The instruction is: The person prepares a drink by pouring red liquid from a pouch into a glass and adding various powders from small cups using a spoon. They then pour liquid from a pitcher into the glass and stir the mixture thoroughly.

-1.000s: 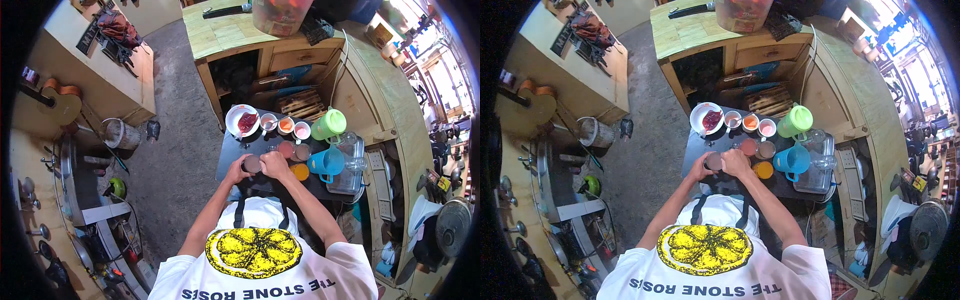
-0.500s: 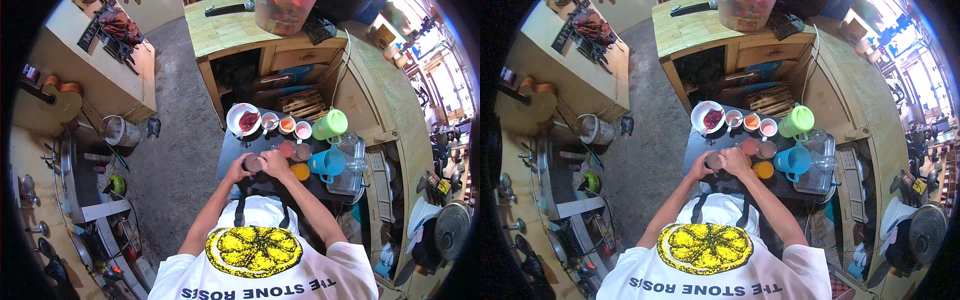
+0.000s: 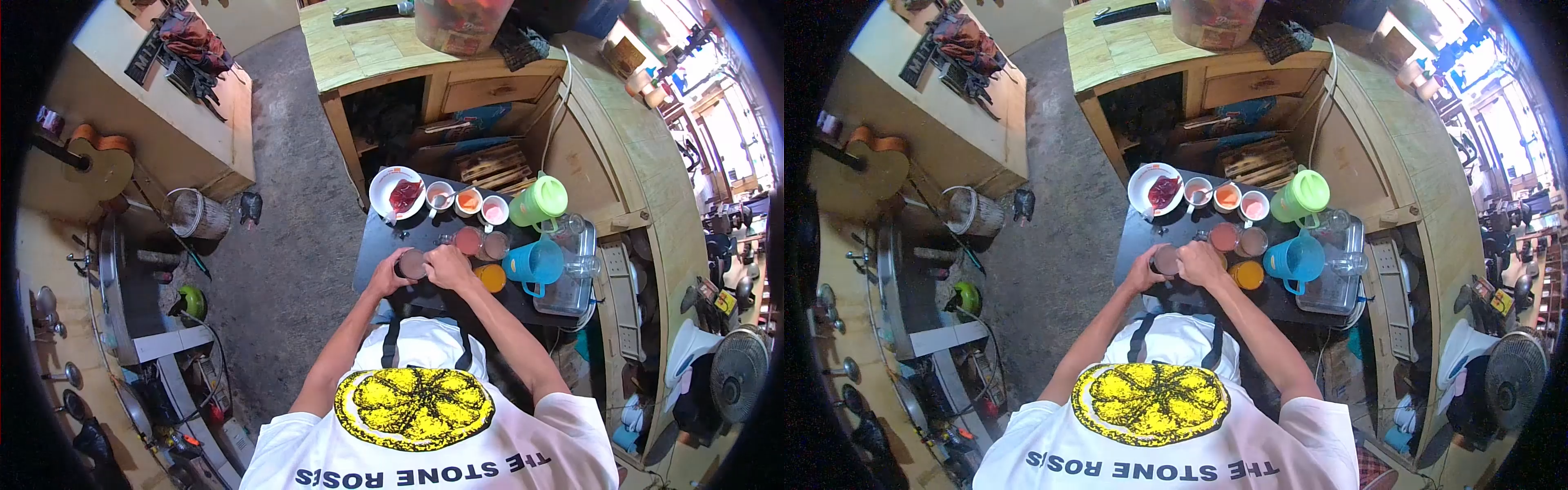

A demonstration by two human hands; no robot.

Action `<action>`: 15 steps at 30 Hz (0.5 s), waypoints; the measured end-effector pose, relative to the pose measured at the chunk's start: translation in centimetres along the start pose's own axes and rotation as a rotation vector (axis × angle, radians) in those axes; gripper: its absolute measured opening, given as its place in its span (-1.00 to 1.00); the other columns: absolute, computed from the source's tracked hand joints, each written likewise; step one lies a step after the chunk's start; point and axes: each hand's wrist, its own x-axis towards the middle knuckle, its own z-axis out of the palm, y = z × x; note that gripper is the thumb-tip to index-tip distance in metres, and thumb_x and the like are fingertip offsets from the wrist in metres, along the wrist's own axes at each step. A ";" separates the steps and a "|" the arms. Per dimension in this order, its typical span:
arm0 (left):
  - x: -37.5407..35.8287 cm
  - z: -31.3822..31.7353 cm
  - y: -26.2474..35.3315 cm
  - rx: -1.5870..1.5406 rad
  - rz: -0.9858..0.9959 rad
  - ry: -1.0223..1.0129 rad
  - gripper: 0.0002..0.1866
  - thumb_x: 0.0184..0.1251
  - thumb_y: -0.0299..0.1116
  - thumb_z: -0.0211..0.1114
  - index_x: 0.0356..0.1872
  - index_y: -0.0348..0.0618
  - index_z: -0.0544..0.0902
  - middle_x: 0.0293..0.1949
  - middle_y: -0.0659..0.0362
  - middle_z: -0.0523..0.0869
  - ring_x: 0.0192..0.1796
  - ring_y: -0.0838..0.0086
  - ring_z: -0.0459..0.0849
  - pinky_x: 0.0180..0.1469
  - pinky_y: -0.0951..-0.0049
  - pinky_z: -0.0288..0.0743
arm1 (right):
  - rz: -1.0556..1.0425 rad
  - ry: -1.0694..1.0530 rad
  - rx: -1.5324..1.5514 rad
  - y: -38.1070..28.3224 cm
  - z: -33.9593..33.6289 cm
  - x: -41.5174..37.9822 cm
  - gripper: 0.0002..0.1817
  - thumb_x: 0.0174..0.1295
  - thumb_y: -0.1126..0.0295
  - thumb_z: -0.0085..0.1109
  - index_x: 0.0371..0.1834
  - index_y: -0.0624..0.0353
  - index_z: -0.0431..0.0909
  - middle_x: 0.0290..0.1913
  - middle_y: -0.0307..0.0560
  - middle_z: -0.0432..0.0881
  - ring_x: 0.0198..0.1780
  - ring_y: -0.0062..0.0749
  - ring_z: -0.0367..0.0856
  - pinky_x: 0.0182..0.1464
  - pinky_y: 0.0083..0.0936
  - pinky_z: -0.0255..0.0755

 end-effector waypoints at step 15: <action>0.3 0.5 -1.9 -0.032 0.051 0.006 -0.07 -0.23 -0.41 0.73 0.33 -0.03 0.49 0.18 0.09 0.72 0.25 0.23 0.66 0.32 0.26 0.50 | 0.117 0.101 -0.013 -1.5 -0.6 0.3 -0.78 0.08 0.33 0.27 -0.45 0.30 0.72 -0.44 0.31 0.67 -0.32 0.24 0.70 -0.18 0.05 0.57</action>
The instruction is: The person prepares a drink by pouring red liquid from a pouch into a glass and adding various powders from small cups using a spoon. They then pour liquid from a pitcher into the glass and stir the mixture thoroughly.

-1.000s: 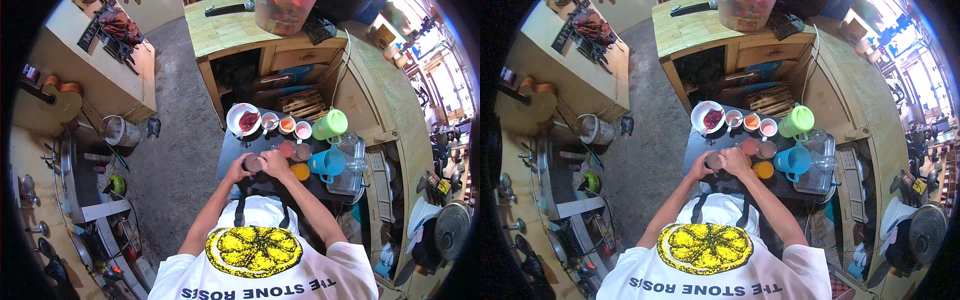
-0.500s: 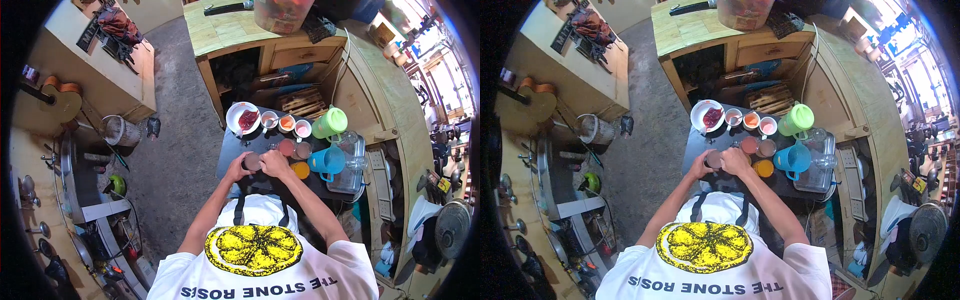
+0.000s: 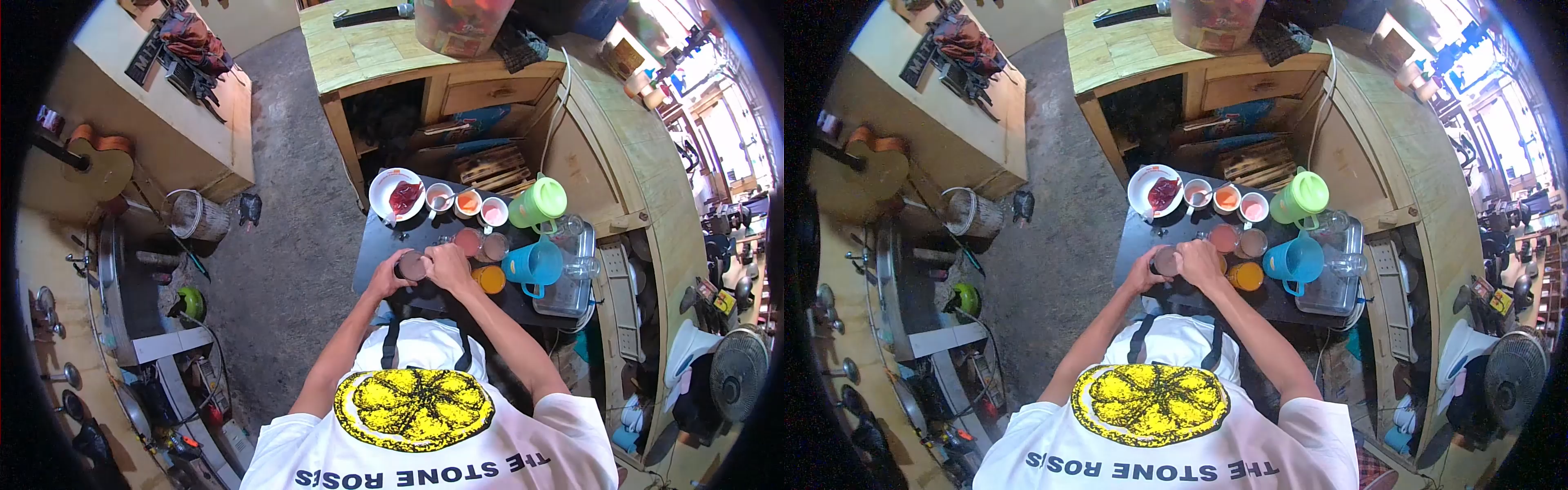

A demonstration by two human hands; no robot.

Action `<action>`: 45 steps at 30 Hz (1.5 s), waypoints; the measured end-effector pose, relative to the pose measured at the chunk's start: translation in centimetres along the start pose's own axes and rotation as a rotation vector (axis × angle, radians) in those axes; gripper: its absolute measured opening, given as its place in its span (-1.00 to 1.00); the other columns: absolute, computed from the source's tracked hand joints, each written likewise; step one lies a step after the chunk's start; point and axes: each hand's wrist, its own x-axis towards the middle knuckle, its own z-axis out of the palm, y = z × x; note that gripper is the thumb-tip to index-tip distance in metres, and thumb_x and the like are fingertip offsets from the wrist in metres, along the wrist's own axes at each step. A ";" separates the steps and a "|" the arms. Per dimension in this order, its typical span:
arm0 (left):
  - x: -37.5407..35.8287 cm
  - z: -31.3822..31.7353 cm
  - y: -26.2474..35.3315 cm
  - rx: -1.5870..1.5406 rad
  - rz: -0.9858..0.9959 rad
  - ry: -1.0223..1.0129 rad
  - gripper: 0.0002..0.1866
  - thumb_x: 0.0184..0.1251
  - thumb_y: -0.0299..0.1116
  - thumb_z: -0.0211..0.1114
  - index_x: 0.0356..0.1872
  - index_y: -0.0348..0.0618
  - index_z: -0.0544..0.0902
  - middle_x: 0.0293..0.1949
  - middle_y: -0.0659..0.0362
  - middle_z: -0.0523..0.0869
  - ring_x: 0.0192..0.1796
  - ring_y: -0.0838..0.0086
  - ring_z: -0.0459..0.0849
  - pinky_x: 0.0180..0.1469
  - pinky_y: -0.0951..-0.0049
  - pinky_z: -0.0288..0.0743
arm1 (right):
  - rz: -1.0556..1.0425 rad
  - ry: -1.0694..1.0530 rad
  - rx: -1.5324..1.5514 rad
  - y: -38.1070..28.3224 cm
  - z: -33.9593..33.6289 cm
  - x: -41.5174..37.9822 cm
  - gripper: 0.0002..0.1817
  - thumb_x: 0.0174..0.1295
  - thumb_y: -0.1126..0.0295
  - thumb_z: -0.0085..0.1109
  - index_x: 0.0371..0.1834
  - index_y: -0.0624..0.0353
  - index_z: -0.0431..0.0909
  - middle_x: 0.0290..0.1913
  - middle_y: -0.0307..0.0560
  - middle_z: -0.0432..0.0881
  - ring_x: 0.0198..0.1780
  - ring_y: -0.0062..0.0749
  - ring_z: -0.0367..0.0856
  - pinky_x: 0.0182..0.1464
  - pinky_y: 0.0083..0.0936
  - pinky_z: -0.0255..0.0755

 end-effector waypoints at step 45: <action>-0.4 -0.6 2.6 0.048 -0.002 0.023 -0.10 -0.21 -0.31 0.73 0.32 -0.11 0.55 0.20 0.06 0.72 0.27 0.27 0.67 0.35 0.27 0.48 | -0.134 -0.005 -0.129 0.5 0.4 0.3 -0.78 0.07 0.32 0.26 -0.54 0.28 0.68 -0.49 0.22 0.67 -0.37 0.14 0.65 -0.02 -0.01 0.43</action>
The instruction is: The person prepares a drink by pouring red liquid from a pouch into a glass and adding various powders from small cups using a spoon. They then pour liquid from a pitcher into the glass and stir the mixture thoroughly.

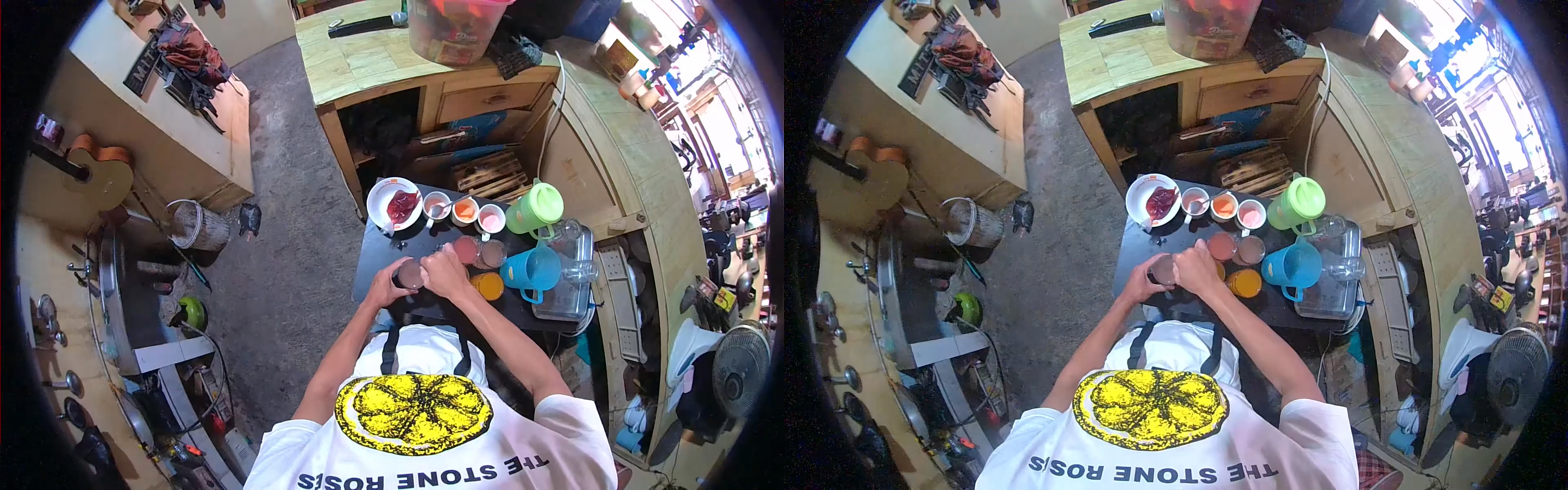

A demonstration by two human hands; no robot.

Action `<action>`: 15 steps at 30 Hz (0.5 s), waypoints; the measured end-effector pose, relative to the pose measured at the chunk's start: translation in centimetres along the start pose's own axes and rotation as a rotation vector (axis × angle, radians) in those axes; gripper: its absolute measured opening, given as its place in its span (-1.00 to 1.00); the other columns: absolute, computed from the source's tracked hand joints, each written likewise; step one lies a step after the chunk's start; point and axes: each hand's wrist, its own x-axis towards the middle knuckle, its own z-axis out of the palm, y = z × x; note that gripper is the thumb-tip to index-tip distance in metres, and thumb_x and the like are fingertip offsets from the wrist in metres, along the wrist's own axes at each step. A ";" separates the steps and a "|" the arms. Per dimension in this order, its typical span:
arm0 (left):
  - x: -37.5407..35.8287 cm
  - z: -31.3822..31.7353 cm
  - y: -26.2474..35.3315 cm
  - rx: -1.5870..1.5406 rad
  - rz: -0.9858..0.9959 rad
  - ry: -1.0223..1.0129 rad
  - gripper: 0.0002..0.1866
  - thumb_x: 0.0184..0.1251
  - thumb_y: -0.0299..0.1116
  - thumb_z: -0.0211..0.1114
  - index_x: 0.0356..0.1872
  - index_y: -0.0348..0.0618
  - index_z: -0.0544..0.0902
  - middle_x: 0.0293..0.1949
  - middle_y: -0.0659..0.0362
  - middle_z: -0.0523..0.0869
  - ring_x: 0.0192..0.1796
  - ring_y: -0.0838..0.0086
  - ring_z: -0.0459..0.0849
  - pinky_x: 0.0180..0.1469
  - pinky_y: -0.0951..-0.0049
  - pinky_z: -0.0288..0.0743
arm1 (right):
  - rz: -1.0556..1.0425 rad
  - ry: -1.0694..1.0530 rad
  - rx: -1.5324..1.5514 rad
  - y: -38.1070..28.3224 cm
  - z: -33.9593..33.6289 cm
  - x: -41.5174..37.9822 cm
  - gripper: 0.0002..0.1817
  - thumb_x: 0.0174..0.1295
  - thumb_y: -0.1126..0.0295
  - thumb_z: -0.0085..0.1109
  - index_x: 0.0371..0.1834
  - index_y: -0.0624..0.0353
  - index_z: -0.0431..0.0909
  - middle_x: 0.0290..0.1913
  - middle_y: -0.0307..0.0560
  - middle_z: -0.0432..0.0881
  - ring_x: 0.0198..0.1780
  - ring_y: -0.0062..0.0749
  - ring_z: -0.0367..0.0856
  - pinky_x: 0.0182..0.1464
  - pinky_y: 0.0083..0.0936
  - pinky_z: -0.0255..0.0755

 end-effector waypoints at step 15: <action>0.0 0.0 0.3 -0.045 -0.042 -0.023 -0.10 -0.20 -0.33 0.73 0.33 -0.12 0.55 0.20 0.09 0.72 0.27 0.36 0.65 0.36 0.30 0.46 | 0.017 0.004 0.202 0.0 1.0 -0.8 -0.79 0.09 0.31 0.26 -0.54 0.23 0.68 -0.50 0.16 0.67 -0.37 0.13 0.64 -0.08 -0.05 0.42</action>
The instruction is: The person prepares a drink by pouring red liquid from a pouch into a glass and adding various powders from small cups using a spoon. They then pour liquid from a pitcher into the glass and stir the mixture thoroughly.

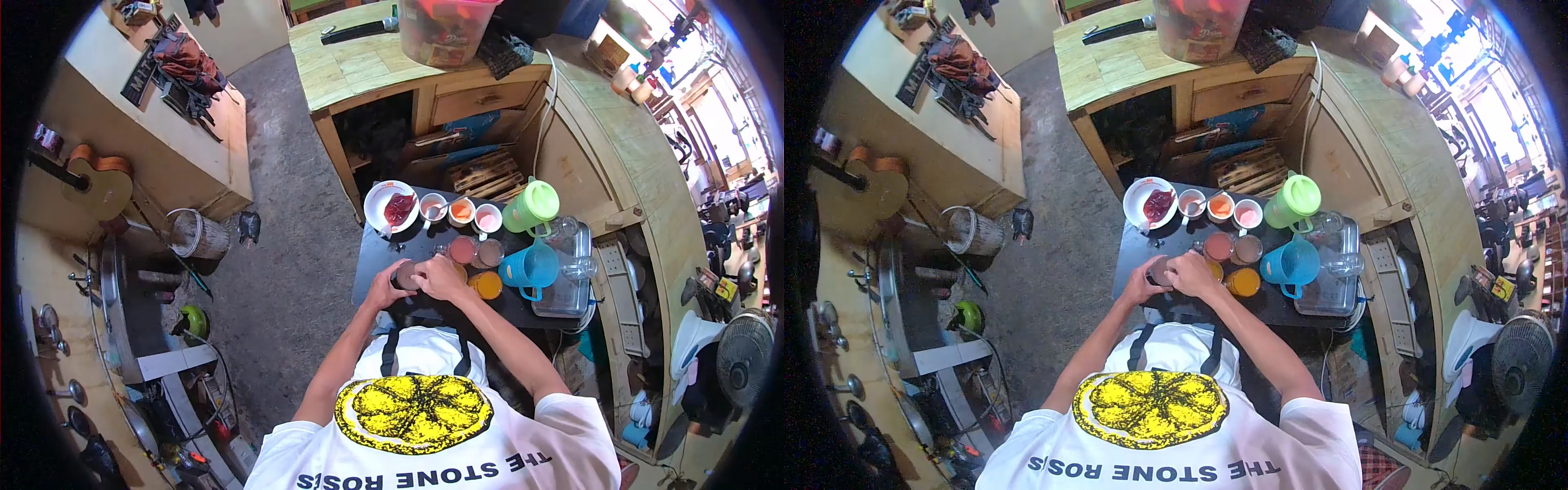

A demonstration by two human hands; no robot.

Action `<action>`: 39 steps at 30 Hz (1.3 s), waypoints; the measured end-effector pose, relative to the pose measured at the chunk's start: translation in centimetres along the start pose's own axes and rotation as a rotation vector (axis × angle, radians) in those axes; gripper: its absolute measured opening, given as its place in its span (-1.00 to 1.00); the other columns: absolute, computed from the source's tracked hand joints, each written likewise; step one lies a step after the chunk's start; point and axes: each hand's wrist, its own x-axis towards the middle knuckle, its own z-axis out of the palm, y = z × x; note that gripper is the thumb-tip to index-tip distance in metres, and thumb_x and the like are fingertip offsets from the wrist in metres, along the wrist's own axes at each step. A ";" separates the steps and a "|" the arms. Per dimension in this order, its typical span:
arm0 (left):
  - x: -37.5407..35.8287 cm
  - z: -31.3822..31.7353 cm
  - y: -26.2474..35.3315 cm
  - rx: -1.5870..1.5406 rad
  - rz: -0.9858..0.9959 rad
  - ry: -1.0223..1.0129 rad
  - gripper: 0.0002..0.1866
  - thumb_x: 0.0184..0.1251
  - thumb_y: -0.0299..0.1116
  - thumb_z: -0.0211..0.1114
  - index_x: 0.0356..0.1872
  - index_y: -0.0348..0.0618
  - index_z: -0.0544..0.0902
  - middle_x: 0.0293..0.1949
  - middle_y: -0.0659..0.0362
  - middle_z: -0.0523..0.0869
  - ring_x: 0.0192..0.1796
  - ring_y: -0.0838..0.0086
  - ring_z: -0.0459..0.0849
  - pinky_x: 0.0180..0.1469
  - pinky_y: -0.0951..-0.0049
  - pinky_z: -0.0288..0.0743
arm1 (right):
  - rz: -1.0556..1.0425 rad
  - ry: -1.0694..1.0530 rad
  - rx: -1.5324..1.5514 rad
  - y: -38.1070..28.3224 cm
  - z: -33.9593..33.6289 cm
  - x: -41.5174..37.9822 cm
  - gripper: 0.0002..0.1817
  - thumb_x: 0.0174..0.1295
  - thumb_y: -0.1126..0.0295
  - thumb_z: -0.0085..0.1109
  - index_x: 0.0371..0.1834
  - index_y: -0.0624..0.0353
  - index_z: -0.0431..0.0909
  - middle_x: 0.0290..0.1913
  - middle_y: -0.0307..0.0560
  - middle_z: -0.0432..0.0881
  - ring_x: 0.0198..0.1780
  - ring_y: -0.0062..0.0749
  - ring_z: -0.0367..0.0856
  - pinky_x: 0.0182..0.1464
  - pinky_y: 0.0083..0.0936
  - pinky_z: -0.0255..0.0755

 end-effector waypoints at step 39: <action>0.6 0.1 -2.3 -0.048 0.068 -0.040 -0.08 -0.16 -0.33 0.72 0.37 -0.15 0.50 0.22 0.08 0.69 0.28 0.38 0.62 0.36 0.29 0.44 | -0.020 -0.045 -0.170 0.2 0.1 -0.4 -0.81 0.09 0.34 0.24 -0.52 0.24 0.67 -0.49 0.20 0.67 -0.37 0.11 0.67 -0.16 -0.07 0.48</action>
